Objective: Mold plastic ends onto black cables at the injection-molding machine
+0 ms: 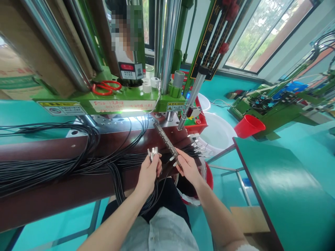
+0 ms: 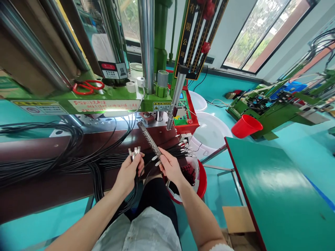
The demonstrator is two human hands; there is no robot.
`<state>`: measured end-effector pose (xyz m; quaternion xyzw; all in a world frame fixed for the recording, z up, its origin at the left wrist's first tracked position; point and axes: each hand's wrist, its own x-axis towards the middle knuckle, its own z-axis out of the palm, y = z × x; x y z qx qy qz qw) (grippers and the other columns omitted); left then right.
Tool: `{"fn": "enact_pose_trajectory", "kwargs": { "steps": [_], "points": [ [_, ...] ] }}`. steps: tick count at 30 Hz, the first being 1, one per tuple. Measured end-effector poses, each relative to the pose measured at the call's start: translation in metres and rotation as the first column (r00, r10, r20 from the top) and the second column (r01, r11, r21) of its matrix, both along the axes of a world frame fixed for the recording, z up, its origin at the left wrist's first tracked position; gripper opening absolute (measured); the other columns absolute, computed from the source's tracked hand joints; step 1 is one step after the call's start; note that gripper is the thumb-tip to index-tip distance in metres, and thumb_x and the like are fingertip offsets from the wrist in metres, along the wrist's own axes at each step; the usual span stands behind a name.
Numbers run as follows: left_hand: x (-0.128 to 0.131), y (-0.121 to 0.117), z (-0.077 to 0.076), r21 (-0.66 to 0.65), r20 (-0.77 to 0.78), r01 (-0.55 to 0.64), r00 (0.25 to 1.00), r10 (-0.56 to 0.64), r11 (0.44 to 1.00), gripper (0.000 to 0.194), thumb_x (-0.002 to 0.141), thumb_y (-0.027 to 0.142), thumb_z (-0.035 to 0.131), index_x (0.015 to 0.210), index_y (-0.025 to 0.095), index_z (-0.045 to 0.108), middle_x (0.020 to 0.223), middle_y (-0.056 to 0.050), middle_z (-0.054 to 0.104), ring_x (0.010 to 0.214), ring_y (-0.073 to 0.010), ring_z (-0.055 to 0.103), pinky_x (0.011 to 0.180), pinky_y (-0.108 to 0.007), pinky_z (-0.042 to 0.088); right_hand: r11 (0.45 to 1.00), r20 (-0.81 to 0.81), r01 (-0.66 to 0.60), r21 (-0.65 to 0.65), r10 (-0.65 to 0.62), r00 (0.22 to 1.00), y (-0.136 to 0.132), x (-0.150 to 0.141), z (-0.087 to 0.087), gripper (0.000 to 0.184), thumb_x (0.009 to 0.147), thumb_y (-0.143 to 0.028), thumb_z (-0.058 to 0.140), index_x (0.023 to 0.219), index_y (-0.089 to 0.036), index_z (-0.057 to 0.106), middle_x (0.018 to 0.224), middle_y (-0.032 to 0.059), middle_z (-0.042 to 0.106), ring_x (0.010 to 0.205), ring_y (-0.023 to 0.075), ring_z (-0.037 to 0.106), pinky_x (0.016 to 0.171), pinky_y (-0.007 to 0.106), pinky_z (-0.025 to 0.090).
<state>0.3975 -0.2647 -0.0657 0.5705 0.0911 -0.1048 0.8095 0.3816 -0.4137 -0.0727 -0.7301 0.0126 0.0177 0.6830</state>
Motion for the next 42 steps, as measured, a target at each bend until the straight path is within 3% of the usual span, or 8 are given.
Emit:
{"fn": "enact_pose_trajectory", "kwargs": {
  "steps": [4, 9, 17, 24, 28, 34, 39, 42],
  "points": [
    [-0.001, -0.001, 0.001, 0.071, -0.036, 0.058, 0.998, -0.056, 0.996, 0.029, 0.07, 0.045, 0.058, 0.076, 0.017, 0.052, 0.04, 0.011, 0.032, 0.034, -0.0038, 0.026, 0.035, -0.016, 0.02, 1.0, -0.016, -0.002, 0.024, 0.002, 1.0, -0.001, 0.0, 0.0, 0.043, 0.087, -0.04, 0.044, 0.124, -0.019, 0.049, 0.051, -0.0049, 0.045, 0.036, 0.0052, 0.036, 0.032, 0.016, 0.026],
    [0.0, -0.002, -0.003, 0.156, -0.003, 0.102, 0.995, -0.103, 0.982, 0.028, 0.064, 0.041, 0.065, 0.063, 0.015, 0.054, 0.043, 0.008, 0.041, 0.036, -0.0034, 0.031, 0.037, -0.017, 0.024, 0.998, -0.007, -0.063, -0.01, 0.063, 0.998, -0.003, 0.0, 0.004, 0.043, 0.088, -0.038, 0.043, 0.125, -0.016, 0.048, 0.047, -0.0059, 0.044, 0.035, 0.0048, 0.033, 0.033, 0.017, 0.024],
    [0.003, -0.002, 0.004, 0.113, -0.122, 0.147, 0.984, -0.133, 0.983, 0.027, 0.062, 0.04, 0.063, 0.059, 0.016, 0.051, 0.033, 0.011, 0.029, 0.031, -0.0024, 0.022, 0.033, -0.016, 0.013, 0.996, -0.038, -0.068, -0.052, 0.066, 0.997, -0.002, -0.001, 0.012, 0.051, 0.086, -0.042, 0.043, 0.125, -0.009, 0.047, 0.046, -0.0064, 0.042, 0.035, 0.0052, 0.032, 0.034, 0.018, 0.026],
    [-0.001, 0.0, 0.004, 0.093, -0.136, 0.122, 0.985, -0.109, 0.988, 0.03, 0.062, 0.041, 0.063, 0.058, 0.017, 0.047, 0.033, 0.012, 0.027, 0.03, -0.0018, 0.02, 0.033, -0.015, 0.012, 0.95, 0.055, -0.132, -0.284, 0.153, 0.987, -0.003, -0.003, 0.007, 0.049, 0.088, -0.041, 0.039, 0.129, -0.014, 0.045, 0.049, -0.0057, 0.043, 0.041, 0.0062, 0.037, 0.041, 0.019, 0.032],
    [0.0, 0.004, -0.002, 0.119, -0.025, 0.071, 0.997, -0.069, 0.99, 0.032, 0.067, 0.046, 0.06, 0.065, 0.015, 0.053, 0.04, 0.009, 0.037, 0.036, -0.0035, 0.031, 0.035, -0.016, 0.023, 0.979, 0.001, -0.119, -0.164, 0.121, 0.993, -0.001, -0.002, 0.008, 0.051, 0.087, -0.043, 0.042, 0.127, -0.011, 0.046, 0.048, -0.0059, 0.042, 0.039, 0.0059, 0.035, 0.037, 0.019, 0.029],
    [0.002, 0.016, -0.004, 0.118, 0.135, -0.185, 0.976, 0.169, 0.976, 0.025, 0.081, 0.046, 0.044, 0.087, 0.021, 0.046, 0.044, 0.01, 0.037, 0.036, -0.0058, 0.032, 0.036, -0.016, 0.026, 0.996, -0.02, -0.067, -0.063, 0.066, 0.998, -0.001, 0.0, 0.009, 0.049, 0.086, -0.042, 0.045, 0.125, -0.013, 0.048, 0.049, -0.0053, 0.043, 0.036, 0.0048, 0.032, 0.035, 0.018, 0.025],
    [0.003, 0.016, -0.011, 0.332, 0.185, -0.058, 0.983, -0.004, 0.941, 0.019, 0.078, 0.038, 0.05, 0.072, 0.02, 0.047, 0.044, 0.009, 0.037, 0.039, -0.0051, 0.031, 0.039, -0.016, 0.026, 0.991, -0.054, -0.12, -0.063, 0.116, 0.992, -0.001, -0.001, 0.011, 0.052, 0.084, -0.044, 0.047, 0.123, -0.011, 0.049, 0.052, -0.004, 0.045, 0.038, 0.005, 0.034, 0.035, 0.019, 0.026],
    [0.005, 0.016, -0.014, 0.389, 0.194, -0.041, 0.98, -0.039, 0.92, 0.02, 0.074, 0.035, 0.056, 0.066, 0.018, 0.05, 0.05, 0.007, 0.041, 0.043, -0.0049, 0.031, 0.041, -0.016, 0.025, 0.985, -0.062, -0.146, -0.094, 0.141, 0.988, -0.002, -0.001, 0.014, 0.051, 0.084, -0.044, 0.046, 0.123, -0.011, 0.05, 0.05, -0.0046, 0.043, 0.038, 0.0052, 0.034, 0.036, 0.02, 0.026]
  ]
}}
